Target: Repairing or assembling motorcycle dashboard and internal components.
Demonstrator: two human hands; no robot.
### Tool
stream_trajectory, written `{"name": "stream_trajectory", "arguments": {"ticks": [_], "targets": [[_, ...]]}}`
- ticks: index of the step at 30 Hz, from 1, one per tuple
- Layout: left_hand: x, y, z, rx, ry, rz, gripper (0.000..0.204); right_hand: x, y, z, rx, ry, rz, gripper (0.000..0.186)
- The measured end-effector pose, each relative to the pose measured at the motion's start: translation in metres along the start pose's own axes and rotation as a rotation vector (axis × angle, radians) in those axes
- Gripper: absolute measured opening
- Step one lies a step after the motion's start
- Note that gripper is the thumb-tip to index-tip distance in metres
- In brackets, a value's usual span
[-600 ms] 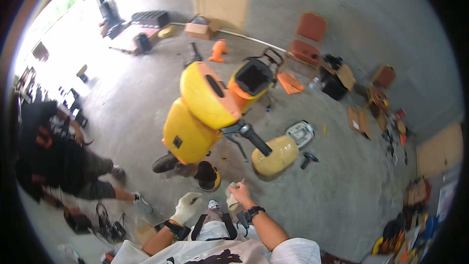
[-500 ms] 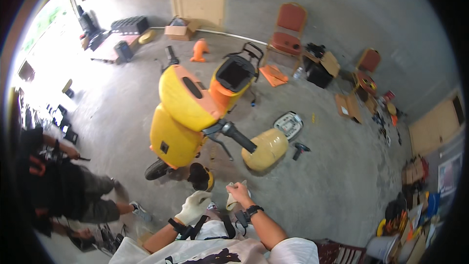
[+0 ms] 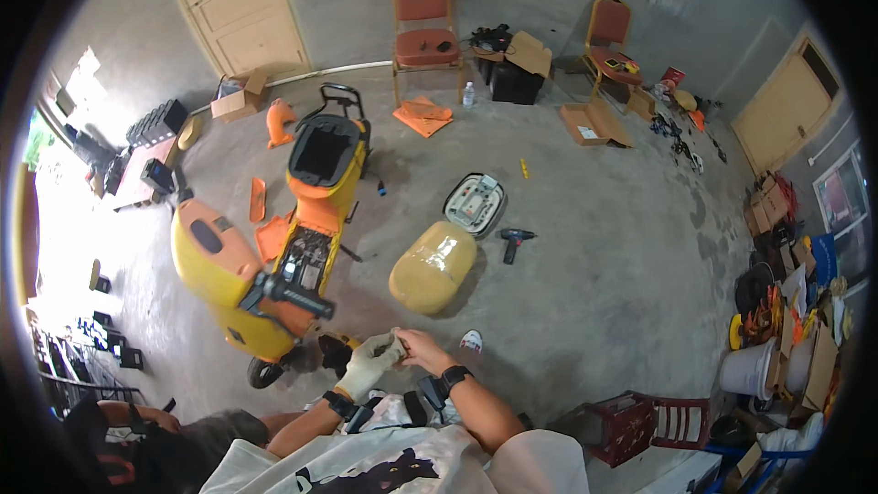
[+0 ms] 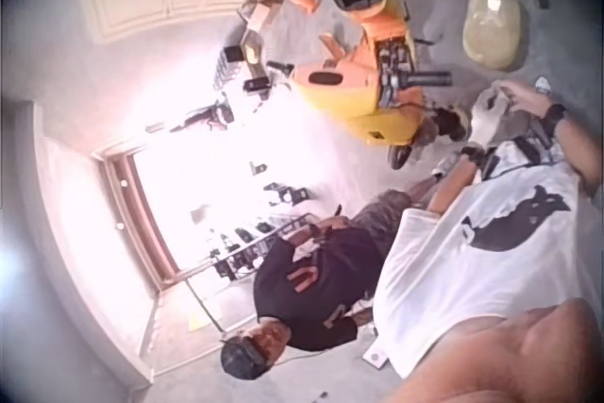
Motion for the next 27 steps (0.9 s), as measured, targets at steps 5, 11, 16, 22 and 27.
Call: {"name": "stream_trajectory", "arguments": {"ticks": [5, 11, 16, 22, 27], "targets": [[-0.051, 0.058, -0.036, -0.055, -0.041, -0.034, 0.035, 0.054, 0.001, 0.069, 0.155, 0.064, 0.162, 0.045], [-0.079, 0.112, -0.044, 0.027, 0.058, -0.146, 0.029, 0.086, 0.009, 0.131, 0.219, -0.321, 0.098, 0.049], [-0.093, 0.158, -0.063, 0.019, 0.216, -0.241, 0.029, 0.093, 0.018, 0.184, 0.336, -0.573, -0.056, 0.041], [-0.08, 0.206, -0.105, -0.106, 0.464, -0.289, 0.036, 0.075, 0.028, 0.253, 0.593, -1.189, -0.174, 0.034], [-0.058, 0.241, -0.114, 0.096, 0.675, -0.351, 0.031, 0.052, 0.047, 0.281, 0.686, -1.471, -0.154, 0.028]]}}
Point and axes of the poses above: each hand's wrist, its own y-axis towards the middle knuckle, its own x-axis out of the back of the hand, z = x × y, the point moved 3 cm from there along y, towards the middle knuckle, and after that the axes turned 2 degrees about -z, right-handed, at the moved point
